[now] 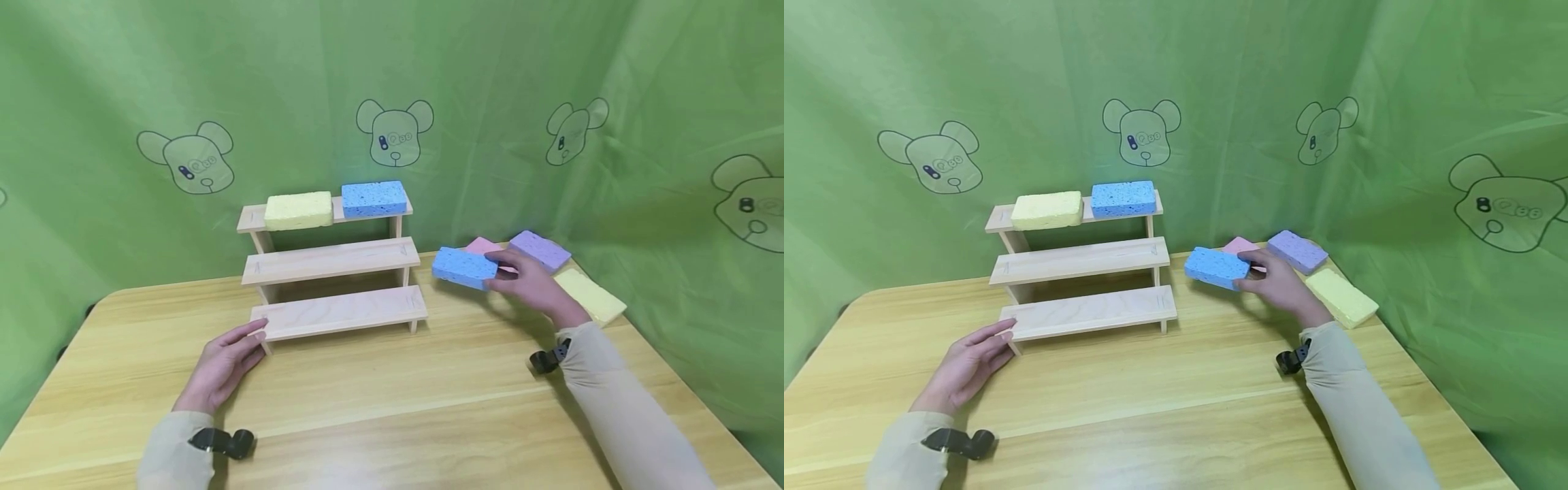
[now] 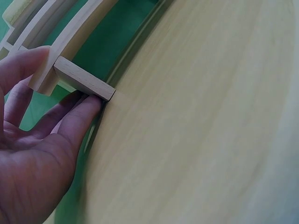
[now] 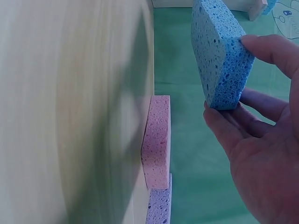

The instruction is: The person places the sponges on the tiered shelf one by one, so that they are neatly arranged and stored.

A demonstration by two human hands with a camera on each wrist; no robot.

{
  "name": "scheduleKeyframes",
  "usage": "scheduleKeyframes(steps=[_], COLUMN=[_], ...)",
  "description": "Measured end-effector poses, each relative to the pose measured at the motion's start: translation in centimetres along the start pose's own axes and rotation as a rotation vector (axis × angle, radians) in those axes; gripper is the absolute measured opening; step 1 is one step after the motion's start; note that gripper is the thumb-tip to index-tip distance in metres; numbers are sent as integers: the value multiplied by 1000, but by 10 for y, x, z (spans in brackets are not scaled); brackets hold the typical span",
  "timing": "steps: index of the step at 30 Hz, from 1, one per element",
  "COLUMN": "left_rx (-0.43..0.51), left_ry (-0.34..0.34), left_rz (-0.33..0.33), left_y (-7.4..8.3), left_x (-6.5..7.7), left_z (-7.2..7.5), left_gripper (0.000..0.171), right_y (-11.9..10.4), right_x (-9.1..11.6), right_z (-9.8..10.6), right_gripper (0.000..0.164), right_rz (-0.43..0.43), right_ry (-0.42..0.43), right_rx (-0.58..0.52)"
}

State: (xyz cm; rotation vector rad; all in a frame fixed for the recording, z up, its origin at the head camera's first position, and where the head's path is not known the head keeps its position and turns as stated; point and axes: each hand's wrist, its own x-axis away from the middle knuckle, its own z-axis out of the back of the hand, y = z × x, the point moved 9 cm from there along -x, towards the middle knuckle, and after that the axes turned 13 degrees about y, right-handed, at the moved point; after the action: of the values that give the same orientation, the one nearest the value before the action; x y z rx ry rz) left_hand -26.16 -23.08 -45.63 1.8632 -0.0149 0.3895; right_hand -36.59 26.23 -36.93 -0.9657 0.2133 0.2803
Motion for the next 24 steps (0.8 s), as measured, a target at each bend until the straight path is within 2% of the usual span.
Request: scheduleKeyframes(steps=[10, 24], left_rx=[-3, -3], left_ry=[8, 4], left_rz=[4, 2], left_y=[1, 1], left_x=[0, -1], left_z=[0, 1], left_gripper=[22, 22], right_y=[-3, -20], right_x=[6, 11], right_z=[7, 17], right_gripper=[62, 56], right_rz=[-20, 49], right_ry=[5, 31], right_rx=[-63, -140])
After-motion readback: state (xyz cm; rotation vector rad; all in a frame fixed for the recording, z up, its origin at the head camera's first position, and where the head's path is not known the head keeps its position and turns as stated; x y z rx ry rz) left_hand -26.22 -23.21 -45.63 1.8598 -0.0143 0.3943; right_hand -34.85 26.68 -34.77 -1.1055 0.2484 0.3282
